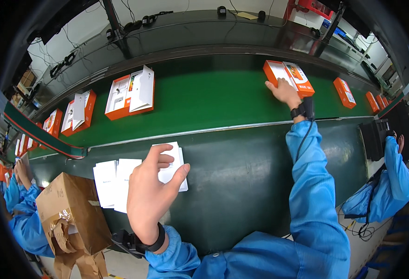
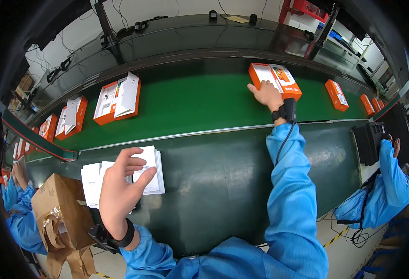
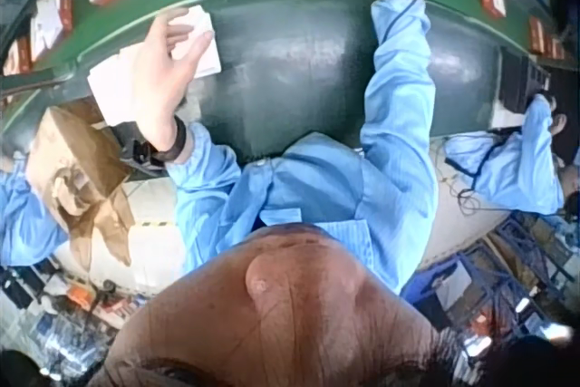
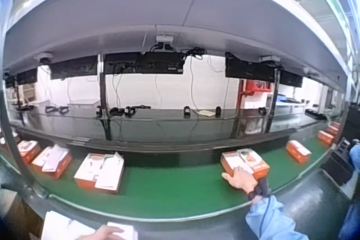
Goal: Assembling smartphone manuals and placing them into product boxes on a factory assembly line.
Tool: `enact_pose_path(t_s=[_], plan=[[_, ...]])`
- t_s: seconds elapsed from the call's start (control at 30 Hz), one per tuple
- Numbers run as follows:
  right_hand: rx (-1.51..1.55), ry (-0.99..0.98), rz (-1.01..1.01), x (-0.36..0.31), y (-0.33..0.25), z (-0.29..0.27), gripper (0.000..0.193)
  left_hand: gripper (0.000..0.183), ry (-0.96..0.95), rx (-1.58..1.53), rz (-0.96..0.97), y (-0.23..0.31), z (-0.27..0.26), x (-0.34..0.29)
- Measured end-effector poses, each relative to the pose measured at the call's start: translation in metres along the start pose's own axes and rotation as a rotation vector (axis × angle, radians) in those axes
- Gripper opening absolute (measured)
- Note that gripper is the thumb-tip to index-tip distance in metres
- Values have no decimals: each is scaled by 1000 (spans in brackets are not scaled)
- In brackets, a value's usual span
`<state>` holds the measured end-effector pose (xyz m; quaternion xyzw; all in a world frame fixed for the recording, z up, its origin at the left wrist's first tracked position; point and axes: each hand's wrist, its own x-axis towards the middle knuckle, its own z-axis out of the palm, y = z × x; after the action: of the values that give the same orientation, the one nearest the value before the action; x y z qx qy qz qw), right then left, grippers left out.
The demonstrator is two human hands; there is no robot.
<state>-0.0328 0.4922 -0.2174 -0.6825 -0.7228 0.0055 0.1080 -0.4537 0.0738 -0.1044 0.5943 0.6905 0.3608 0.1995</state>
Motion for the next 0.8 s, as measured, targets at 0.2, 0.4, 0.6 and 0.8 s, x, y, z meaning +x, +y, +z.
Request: enact_pose_path(t_s=[0.2, 0.4, 0.6, 0.8], plan=[[-301, -146, 51, 23, -21, -113, 105, 56, 271, 152, 109, -46, -22, 11], [356, 171, -571, -106, -336, -132, 54, 80, 34, 442, -211, -45, -93, -42], [494, 137, -377, -204, -494, -110, 69, 71, 11, 432, -328, -14, -94, -64], [671, 61, -286, -170, -466, -87, 68, 45, -2, 415, -315, -5, -93, -68]])
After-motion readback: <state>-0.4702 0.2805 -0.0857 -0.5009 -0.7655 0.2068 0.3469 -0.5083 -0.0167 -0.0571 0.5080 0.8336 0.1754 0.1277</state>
